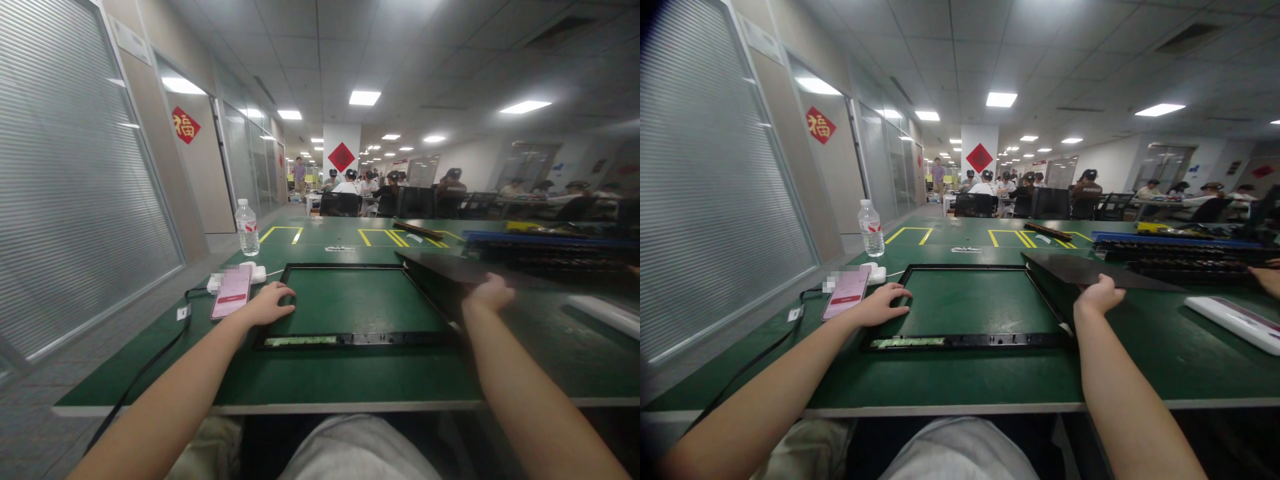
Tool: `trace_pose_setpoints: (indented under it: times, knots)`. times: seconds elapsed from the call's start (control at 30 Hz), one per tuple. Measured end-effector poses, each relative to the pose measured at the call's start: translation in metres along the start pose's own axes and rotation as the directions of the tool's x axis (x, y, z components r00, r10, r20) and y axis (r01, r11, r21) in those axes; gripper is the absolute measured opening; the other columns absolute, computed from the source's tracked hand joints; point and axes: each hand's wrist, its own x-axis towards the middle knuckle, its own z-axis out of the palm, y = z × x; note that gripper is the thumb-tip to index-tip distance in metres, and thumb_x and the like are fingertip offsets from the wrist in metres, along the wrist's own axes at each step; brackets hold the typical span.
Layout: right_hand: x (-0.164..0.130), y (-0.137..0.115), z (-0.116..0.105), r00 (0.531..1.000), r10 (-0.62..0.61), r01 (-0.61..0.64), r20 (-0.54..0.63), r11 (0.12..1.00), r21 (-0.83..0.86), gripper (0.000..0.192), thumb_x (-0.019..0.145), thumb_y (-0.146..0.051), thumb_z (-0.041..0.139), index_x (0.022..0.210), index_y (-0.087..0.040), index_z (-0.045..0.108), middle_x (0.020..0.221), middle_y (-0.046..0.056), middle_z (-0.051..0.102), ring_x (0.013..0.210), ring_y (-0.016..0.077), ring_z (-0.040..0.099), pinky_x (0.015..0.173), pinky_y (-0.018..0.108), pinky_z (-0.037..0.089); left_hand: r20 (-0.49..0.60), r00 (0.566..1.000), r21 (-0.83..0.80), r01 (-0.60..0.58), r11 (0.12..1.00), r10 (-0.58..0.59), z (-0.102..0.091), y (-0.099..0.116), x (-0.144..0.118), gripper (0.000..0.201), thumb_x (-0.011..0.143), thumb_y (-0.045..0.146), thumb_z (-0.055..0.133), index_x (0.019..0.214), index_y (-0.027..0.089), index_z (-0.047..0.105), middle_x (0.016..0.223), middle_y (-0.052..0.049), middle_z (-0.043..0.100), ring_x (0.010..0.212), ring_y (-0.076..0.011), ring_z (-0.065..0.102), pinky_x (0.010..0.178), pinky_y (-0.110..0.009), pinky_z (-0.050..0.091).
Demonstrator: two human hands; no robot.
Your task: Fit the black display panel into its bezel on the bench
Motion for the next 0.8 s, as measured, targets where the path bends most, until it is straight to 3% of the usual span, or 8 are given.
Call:
trace_pose_setpoints:
  times: [0.27, 0.5, 0.8]
  knots:
    - [0.012, 0.007, -0.005, 0.989, 0.145, -0.141, 0.015, 0.976, -0.165, 0.037, 0.082, -0.014, 0.045, 0.119, -0.018, 0.044, 0.13, 0.014, 0.054, 0.113, 0.0206, 0.062, 0.074, 0.025, 0.055, -0.015, 1.0, -0.033, -0.011, 0.999, 0.01, 0.002, -0.004, 0.001, 0.053, 0.065, 0.058, 0.071, 0.104, 0.023, 0.077, 0.129, -0.016, 0.061, 0.124, -0.0396, 0.054, 0.112, -0.048, 0.036]
    - [0.028, 0.023, -0.01, 0.987, 0.132, -0.14, -0.092, 0.986, -0.087, 0.034, 0.088, -0.01, 0.045, 0.119, -0.025, 0.041, 0.136, 0.008, 0.054, 0.106, 0.0149, 0.066, 0.073, 0.025, 0.06, 0.056, 0.998, 0.133, -0.037, 0.99, 0.029, 0.0, -0.003, 0.001, 0.055, 0.077, 0.054, 0.06, 0.118, 0.02, 0.071, 0.134, -0.014, 0.057, 0.127, -0.0342, 0.052, 0.112, -0.044, 0.037]
    - [0.048, 0.031, -0.015, 0.966, 0.254, -0.253, -0.047, 0.967, 0.024, 0.024, 0.089, -0.018, 0.048, 0.109, -0.031, 0.052, 0.126, 0.002, 0.058, 0.099, 0.0161, 0.068, 0.062, 0.027, 0.063, 0.035, 0.999, 0.122, -0.038, 0.992, 0.034, 0.001, -0.002, 0.001, 0.053, 0.076, 0.052, 0.061, 0.116, 0.019, 0.072, 0.134, -0.017, 0.058, 0.127, -0.037, 0.054, 0.111, -0.047, 0.038]
